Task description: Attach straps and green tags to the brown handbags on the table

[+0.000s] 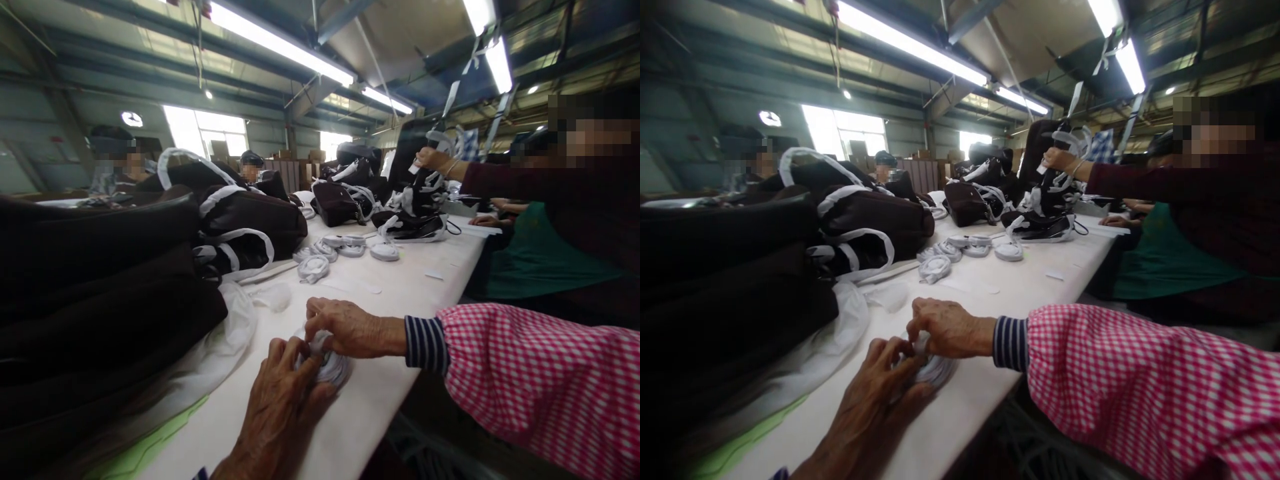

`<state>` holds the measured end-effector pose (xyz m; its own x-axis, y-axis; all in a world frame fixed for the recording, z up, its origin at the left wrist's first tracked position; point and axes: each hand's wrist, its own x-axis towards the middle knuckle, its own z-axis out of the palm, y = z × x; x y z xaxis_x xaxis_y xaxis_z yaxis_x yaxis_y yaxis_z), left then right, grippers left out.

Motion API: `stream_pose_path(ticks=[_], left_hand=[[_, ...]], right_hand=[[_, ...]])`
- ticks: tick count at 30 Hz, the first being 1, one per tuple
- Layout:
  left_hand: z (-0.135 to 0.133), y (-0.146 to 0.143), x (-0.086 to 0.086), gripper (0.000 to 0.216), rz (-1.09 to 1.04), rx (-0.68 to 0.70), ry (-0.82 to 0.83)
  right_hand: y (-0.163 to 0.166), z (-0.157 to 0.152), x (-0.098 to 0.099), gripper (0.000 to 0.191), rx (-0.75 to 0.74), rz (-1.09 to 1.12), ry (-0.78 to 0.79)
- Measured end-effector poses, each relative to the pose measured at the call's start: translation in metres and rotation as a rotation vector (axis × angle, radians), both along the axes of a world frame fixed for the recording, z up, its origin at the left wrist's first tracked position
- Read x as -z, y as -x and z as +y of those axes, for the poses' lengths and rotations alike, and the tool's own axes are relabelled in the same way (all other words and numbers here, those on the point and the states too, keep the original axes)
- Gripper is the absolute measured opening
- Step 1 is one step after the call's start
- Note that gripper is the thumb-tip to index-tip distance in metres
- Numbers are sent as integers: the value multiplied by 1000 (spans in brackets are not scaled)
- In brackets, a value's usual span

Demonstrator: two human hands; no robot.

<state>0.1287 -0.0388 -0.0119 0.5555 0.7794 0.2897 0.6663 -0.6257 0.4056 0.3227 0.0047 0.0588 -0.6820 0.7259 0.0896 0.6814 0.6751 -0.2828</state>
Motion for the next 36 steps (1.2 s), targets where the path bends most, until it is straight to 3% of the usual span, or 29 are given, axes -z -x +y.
stream_pose_path(ticks=[5,10,14,17,21,25,27,31,34,36], left_hand=[[-4,0,-3,23,-47,-25,4],[-6,3,-2,22,-75,-20,-25],[-4,7,2,18,-124,33,-61],[-3,10,5,16,-160,31,-62],[-4,10,6,31,-175,4,-53],[-4,7,2,34,-96,19,-42],[-4,6,-1,27,-73,26,-36],[-2,10,-5,28,-106,66,-78],[4,17,-2,45,-131,128,-139],[8,20,0,44,-144,157,-139]], right_hand=[[-4,8,-6,39,-171,-21,104],[4,23,-7,26,-286,-182,92],[7,36,-2,32,-345,-114,263],[7,32,0,30,-251,-76,294],[4,14,2,25,-88,-18,178],[-12,5,4,41,-68,338,372],[-24,4,7,37,-33,513,400],[-44,-7,21,25,104,571,234],[-49,-24,36,39,82,524,104],[-47,-34,43,50,55,459,36]])
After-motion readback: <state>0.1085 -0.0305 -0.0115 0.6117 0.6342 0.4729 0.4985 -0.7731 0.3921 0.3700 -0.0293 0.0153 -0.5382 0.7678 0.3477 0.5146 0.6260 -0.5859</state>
